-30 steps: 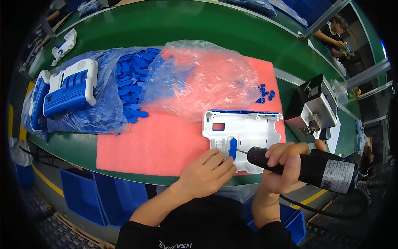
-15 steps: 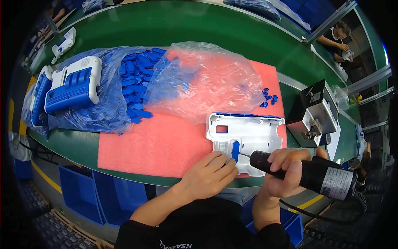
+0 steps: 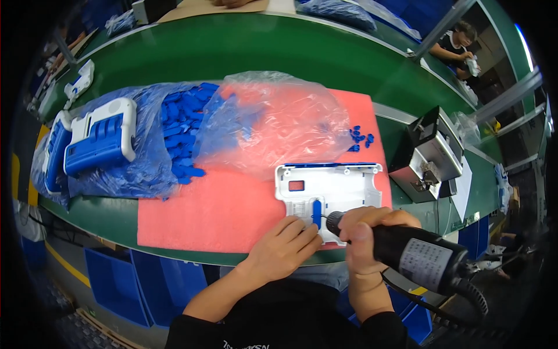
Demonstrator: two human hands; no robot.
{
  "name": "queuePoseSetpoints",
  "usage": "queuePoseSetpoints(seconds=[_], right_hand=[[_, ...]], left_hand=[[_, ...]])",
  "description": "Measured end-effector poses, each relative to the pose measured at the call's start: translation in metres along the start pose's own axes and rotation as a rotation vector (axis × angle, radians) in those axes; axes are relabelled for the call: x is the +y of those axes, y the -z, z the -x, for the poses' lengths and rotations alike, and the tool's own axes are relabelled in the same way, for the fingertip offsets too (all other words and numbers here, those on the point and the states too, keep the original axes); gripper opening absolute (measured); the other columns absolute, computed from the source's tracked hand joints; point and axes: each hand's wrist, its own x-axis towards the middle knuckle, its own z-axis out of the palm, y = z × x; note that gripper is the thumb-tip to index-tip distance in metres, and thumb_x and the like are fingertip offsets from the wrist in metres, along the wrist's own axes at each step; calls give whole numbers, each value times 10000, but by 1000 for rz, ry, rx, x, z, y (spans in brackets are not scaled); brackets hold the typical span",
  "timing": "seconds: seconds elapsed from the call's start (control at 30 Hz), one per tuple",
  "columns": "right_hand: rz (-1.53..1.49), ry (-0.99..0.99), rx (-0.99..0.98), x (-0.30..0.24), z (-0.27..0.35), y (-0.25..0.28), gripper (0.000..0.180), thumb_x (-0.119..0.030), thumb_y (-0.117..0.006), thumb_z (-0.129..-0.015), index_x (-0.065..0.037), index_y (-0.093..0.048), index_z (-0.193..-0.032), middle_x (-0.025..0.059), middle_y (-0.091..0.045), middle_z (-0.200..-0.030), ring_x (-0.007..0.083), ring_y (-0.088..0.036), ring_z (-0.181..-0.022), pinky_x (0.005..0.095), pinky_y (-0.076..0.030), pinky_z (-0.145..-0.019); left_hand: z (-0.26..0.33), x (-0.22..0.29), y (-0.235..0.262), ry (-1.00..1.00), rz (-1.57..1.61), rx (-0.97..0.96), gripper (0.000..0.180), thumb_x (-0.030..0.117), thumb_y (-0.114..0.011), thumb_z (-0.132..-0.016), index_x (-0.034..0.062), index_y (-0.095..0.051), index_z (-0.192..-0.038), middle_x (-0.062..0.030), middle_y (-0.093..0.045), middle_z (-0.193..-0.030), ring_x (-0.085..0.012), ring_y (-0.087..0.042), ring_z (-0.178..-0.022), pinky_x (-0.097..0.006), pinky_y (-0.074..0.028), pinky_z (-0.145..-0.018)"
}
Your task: Assembling small blue and white plastic components using an electric screwdriver in a factory.
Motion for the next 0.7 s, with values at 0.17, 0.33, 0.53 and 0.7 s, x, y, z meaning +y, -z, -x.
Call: queuePoseSetpoints(seconds=[0.17, 0.33, 0.53, 0.7], right_hand=[[-57, 18, -49, 4, -5, 10, 340, -19, -596, -806, -76, -321, -998, 58, -496, -610, 166, -521, -487, 336, -501, -517], [141, 74, 598, -13, -84, 99, 363, -42, -581, -835, 31, -421, -1154, 37, -479, -596, 114, -481, -471, 269, -439, -492], [190, 109, 661, 26, -109, 154, 235, -15, -628, -812, 9, -471, -985, 48, -532, -614, 121, -529, -495, 237, -419, -529], [77, 53, 591, 15, -75, 127, 325, 30, -606, -804, 15, -455, -1091, 51, -511, -685, 137, -504, -482, 270, -429, -472]], left_hand=[[1, 3, -1, -7, -78, 2, 233, 137, -604, -718, 42, -612, -930, -78, -586, -991, -222, -530, -854, -353, -444, -831], [-7, 4, -1, -8, -73, 28, 187, 133, -659, -721, 41, -614, -877, -58, -588, -950, -207, -514, -780, -342, -453, -764], [-8, 5, 0, -16, -76, 38, 200, 122, -677, -702, 41, -614, -873, -48, -592, -937, -194, -515, -762, -333, -449, -734], [-5, 2, 1, -5, -77, 51, 199, 123, -655, -715, 44, -619, -894, -50, -596, -945, -191, -526, -766, -325, -451, -748]])
